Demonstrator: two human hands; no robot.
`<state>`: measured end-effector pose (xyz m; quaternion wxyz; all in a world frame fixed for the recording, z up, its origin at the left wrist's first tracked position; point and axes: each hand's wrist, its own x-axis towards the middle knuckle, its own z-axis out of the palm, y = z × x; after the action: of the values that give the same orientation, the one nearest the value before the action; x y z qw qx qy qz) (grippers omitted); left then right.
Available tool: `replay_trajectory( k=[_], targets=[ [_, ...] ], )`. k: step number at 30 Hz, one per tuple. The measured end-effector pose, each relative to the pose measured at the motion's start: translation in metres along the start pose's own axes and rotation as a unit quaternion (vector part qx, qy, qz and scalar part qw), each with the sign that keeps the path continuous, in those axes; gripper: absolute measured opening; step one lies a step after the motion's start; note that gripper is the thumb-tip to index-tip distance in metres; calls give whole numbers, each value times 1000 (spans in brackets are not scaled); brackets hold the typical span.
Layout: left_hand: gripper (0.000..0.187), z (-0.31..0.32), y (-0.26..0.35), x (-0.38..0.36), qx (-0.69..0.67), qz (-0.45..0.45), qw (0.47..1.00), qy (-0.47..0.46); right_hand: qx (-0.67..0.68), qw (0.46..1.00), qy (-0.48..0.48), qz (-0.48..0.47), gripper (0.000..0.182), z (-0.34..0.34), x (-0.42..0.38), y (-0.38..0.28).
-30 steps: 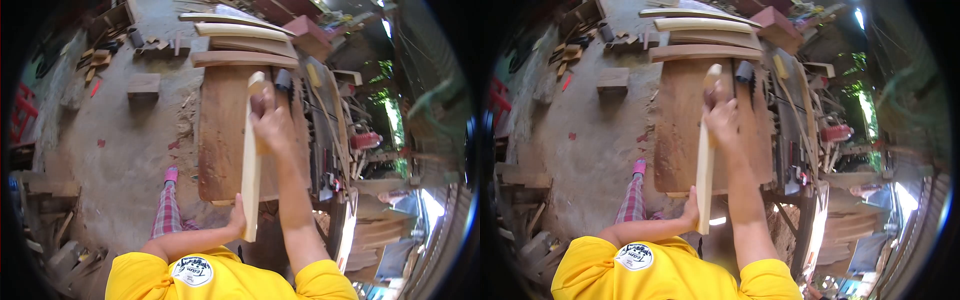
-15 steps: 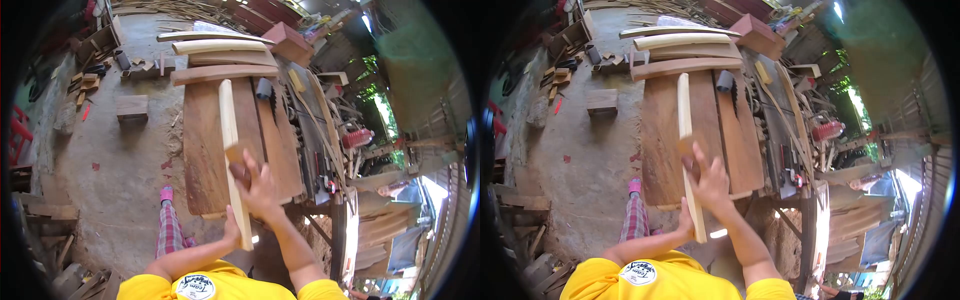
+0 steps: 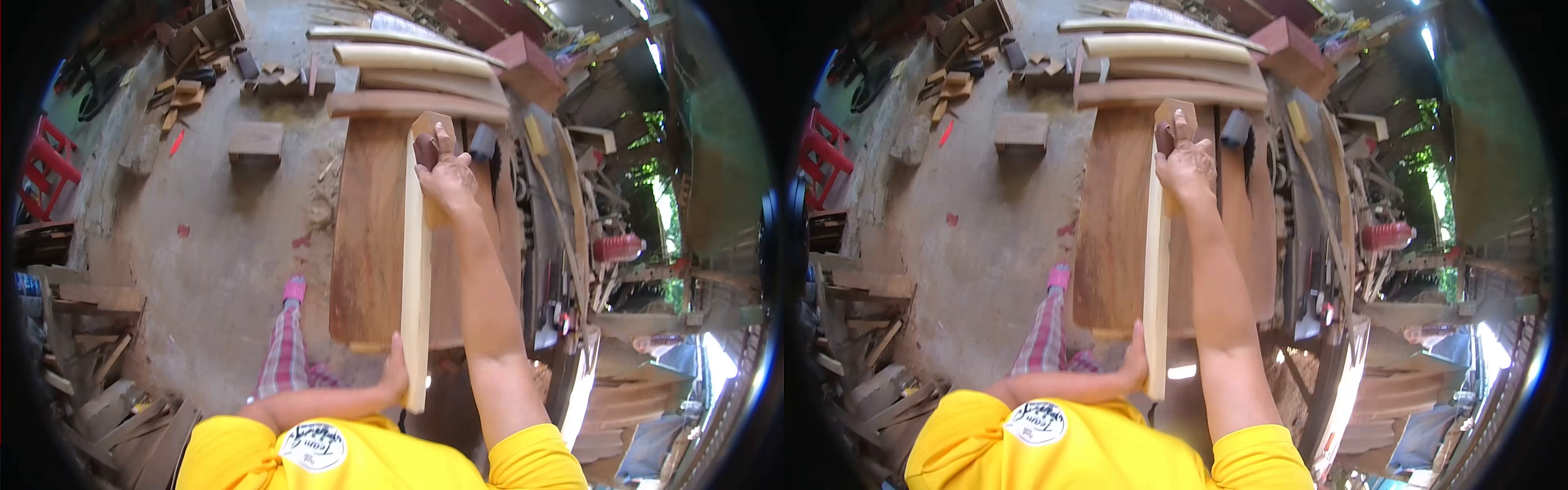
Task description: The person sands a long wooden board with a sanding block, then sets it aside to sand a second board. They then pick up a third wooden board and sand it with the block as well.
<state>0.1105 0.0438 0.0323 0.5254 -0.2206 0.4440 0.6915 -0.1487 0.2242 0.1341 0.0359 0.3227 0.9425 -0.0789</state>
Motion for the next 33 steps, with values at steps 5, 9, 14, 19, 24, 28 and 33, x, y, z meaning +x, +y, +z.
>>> replay_trajectory(
  k=[5, 9, 14, 19, 24, 28, 33],
  targets=[
    [81, -1, -14, 12, -25, 46, 999, 10, 27, 991, 79, -107, 82, 21, -201, 65],
    [75, 0, -11, 10, -125, 35, 989, -77, 23, 989, 85, -122, 85, 28, -349, 101],
    [74, -12, -17, 10, -117, -6, 987, -106, 6, 996, 29, -84, 87, 23, -364, 90],
    [83, -11, -14, 14, 4, -15, 999, -36, -4, 989, 109, -98, 78, 20, -165, 44],
    [88, -17, -35, 29, 30, -14, 999, -36, -69, 994, 73, -52, 78, 3, 50, -19],
    [80, -17, -59, 43, 15, 11, 1000, -24, -114, 992, 57, -7, 87, 2, 90, -43],
    [87, -10, -16, 18, -21, -46, 998, -41, -77, 995, 59, -35, 80, 7, -41, -7]
  ],
)
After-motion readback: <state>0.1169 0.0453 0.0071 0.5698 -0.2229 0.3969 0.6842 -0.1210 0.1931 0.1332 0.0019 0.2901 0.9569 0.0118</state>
